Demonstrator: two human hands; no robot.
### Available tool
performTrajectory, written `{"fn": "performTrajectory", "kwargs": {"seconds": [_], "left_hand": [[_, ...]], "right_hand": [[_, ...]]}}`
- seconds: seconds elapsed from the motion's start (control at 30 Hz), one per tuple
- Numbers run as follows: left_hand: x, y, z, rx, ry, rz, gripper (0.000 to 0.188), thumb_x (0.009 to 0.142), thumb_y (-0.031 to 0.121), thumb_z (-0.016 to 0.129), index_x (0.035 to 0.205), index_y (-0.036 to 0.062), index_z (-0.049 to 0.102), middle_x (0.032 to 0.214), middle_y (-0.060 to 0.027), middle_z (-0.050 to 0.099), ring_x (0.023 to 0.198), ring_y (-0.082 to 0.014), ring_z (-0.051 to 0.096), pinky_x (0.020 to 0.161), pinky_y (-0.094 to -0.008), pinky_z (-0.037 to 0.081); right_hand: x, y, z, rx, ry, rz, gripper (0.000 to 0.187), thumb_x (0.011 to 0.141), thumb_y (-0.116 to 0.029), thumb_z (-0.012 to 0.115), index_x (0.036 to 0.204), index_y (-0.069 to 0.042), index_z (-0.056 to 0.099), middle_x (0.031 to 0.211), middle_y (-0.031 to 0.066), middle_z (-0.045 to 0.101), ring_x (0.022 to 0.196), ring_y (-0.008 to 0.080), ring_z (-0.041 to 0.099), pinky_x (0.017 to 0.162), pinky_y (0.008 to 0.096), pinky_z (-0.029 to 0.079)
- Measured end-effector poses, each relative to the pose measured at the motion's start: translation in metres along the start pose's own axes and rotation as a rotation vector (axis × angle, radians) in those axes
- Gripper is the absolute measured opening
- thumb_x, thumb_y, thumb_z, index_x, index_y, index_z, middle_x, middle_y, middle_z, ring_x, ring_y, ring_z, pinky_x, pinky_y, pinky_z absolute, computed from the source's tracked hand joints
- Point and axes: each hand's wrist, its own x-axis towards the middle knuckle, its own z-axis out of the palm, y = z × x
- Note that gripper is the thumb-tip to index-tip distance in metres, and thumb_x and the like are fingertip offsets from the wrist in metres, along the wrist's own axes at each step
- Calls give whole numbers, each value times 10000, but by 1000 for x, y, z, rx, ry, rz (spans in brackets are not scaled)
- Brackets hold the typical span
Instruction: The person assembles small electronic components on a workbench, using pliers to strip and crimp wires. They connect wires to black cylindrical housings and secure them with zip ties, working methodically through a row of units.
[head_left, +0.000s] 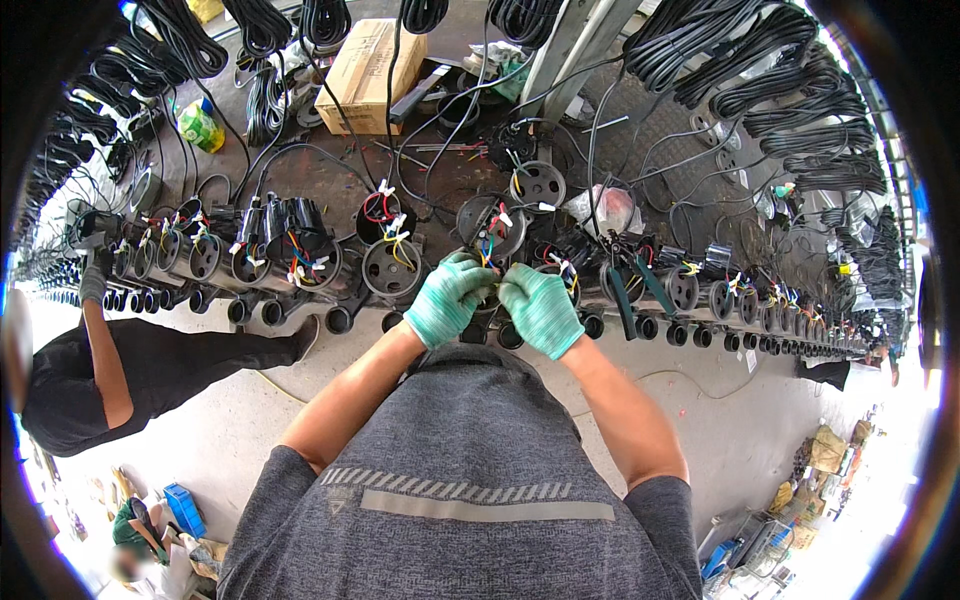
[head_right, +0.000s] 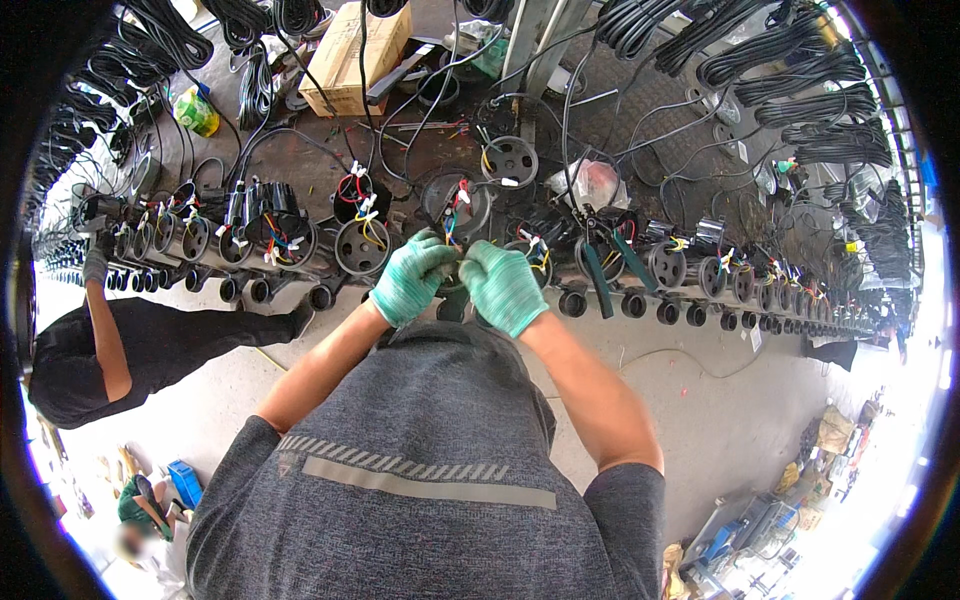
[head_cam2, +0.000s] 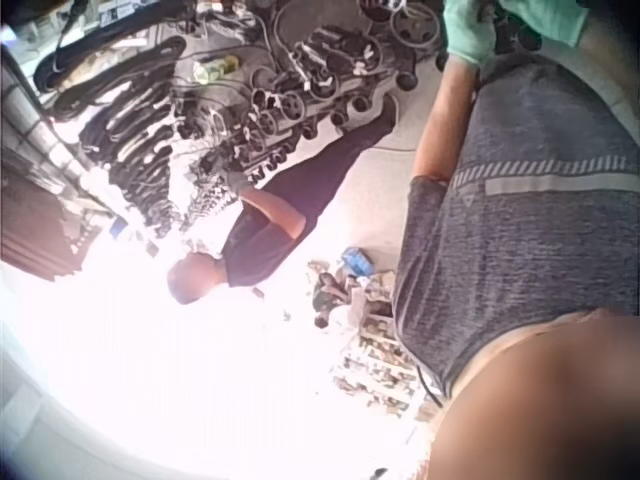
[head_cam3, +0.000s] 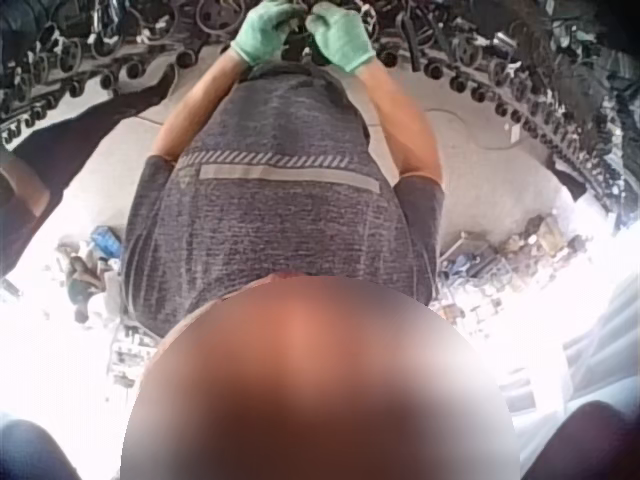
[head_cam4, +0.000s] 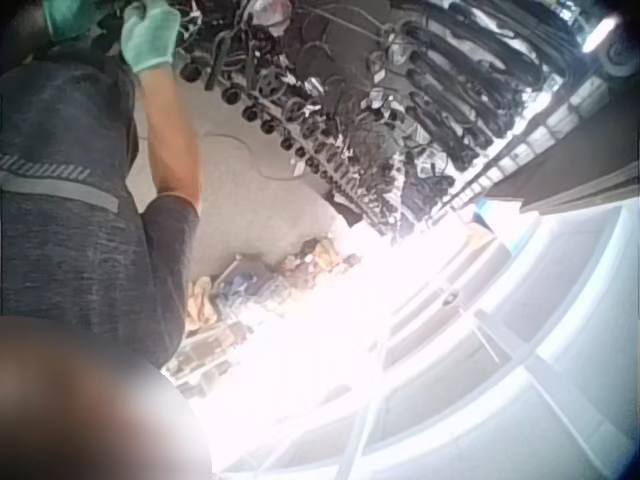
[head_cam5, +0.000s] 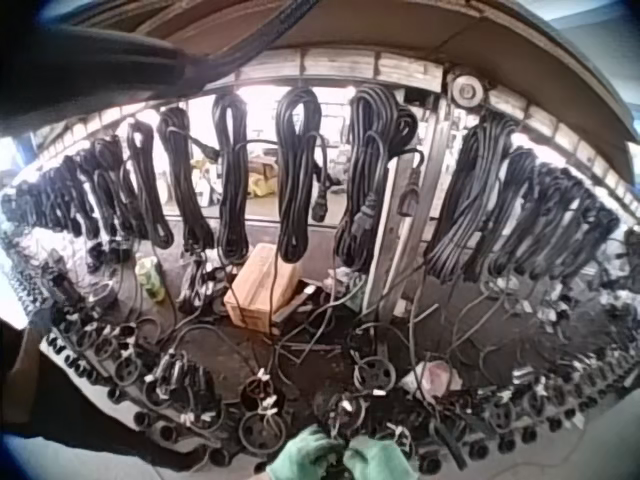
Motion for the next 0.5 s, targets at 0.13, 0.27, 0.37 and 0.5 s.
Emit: {"fn": "performTrajectory", "kwargs": {"seconds": [0.13,0.27,0.37,0.5], "left_hand": [[-1,2,-4,23,-30,-20,264,860,3,752,1122,39,768,1060,-162,746,1054,-432,678,962,-486,557],[-2,-2,-3,24,-29,-37,263,871,9,753,1131,43,764,1066,-167,744,1092,-435,680,1003,-486,554],[-4,-7,-3,21,-46,-47,258,880,15,754,1136,42,762,1068,-167,745,1086,-436,680,998,-488,555],[-1,-6,-6,-26,-66,-40,263,885,23,755,1147,44,757,1050,-165,748,1043,-433,679,988,-495,552]], "right_hand": [[-4,-10,-9,930,-130,759,188,1006,-180,648,971,1,687,686,87,636,623,218,666,559,347,503],[-17,1,1,362,131,188,156,996,-133,649,1069,-5,699,768,126,679,636,246,675,594,376,550],[-14,-3,-4,-291,268,-362,238,916,-1,712,1148,-54,723,984,111,722,855,254,736,721,376,608],[0,14,-11,-614,175,-683,327,859,-55,700,1184,-73,673,1012,116,699,881,336,722,708,444,593]]}}
